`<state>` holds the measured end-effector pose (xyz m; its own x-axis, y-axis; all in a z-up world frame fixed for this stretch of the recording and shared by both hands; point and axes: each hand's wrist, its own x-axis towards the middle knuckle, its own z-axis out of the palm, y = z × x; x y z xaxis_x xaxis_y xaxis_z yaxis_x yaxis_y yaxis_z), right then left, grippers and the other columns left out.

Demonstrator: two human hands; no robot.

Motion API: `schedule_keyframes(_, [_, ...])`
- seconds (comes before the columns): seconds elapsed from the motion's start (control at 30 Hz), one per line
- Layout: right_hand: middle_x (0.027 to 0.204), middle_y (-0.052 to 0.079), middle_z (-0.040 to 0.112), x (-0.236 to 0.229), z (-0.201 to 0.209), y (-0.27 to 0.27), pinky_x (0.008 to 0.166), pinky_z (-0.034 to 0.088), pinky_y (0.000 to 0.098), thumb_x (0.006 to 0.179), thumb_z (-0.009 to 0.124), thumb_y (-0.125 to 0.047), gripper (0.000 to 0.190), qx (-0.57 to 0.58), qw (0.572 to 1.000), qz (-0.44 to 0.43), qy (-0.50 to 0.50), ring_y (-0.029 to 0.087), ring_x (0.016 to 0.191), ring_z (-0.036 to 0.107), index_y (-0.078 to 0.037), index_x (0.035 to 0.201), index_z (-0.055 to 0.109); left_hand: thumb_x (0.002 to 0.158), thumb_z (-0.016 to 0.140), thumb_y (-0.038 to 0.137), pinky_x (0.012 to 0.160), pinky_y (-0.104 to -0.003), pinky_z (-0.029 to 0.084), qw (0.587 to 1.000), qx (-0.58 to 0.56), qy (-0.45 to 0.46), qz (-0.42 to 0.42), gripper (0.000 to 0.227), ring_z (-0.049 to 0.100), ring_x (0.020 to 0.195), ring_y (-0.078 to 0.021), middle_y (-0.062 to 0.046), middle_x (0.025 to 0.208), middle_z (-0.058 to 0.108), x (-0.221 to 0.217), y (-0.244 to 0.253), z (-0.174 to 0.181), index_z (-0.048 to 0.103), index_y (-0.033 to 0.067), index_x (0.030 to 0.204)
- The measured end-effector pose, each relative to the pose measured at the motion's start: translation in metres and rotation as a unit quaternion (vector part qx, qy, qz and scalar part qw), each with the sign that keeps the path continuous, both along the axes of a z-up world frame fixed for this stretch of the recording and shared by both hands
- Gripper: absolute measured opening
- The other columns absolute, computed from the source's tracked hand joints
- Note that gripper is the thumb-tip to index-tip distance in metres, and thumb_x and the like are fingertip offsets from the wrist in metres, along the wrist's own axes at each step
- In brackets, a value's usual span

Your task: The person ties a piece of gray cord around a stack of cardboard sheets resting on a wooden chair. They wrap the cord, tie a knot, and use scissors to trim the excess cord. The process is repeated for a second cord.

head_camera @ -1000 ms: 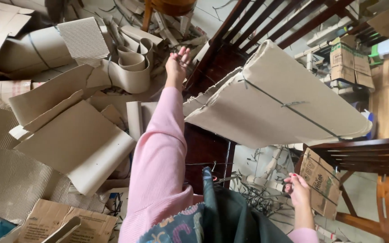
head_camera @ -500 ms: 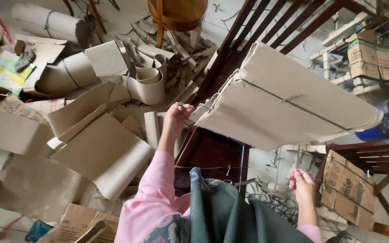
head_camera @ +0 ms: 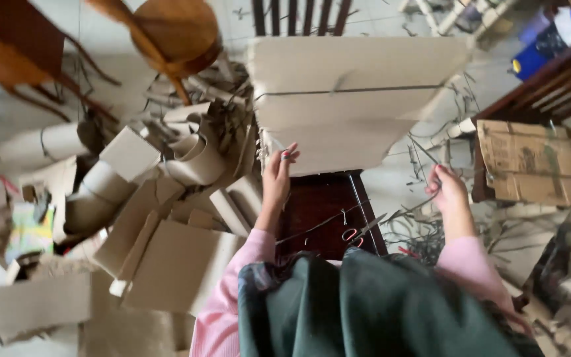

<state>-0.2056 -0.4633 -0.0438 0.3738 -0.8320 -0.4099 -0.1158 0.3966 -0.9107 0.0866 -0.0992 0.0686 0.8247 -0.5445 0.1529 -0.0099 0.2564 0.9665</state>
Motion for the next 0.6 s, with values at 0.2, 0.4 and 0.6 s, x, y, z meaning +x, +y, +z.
schedule_keyframes(0.2, [0.075, -0.010, 0.060, 0.003, 0.056, -0.033, 0.057, 0.042, 0.0221, 0.105, 0.062, -0.029, 0.007, 0.079, 0.993, -0.048, -0.070, 0.002, 0.052, 0.041, -0.026, 0.105, 0.068, 0.110, 0.048, 0.013, 0.107, -0.053, 0.047, 0.993, 0.101, -0.049, 0.025, 0.025, 0.070, 0.114, -0.0353, -0.024, 0.130, 0.069, 0.000, 0.000, 0.014, 0.061, 0.0011, 0.092])
schedule_keyframes(0.4, [0.076, -0.009, 0.063, 0.030, 0.062, -0.095, 0.056, 0.041, 0.0247, 0.104, 0.058, -0.021, 0.008, 0.093, 0.991, -0.049, -0.078, 0.002, 0.051, 0.041, -0.022, 0.105, 0.066, 0.110, 0.050, 0.018, 0.106, -0.049, 0.049, 0.971, 0.212, -0.080, 0.073, 0.029, 0.071, 0.113, -0.0316, -0.017, 0.128, 0.072, 0.006, -0.008, -0.008, 0.060, 0.0047, 0.086])
schedule_keyframes(0.6, [0.076, -0.009, 0.069, 0.089, -0.012, -0.182, 0.057, 0.042, 0.0252, 0.101, 0.058, -0.016, 0.010, 0.140, 0.986, -0.054, -0.069, 0.004, 0.050, 0.041, -0.023, 0.098, 0.065, 0.109, 0.049, 0.018, 0.096, -0.044, 0.055, 0.955, 0.255, -0.076, 0.130, 0.029, 0.070, 0.114, -0.0340, -0.021, 0.128, 0.070, 0.000, -0.008, -0.008, 0.059, 0.0013, 0.088])
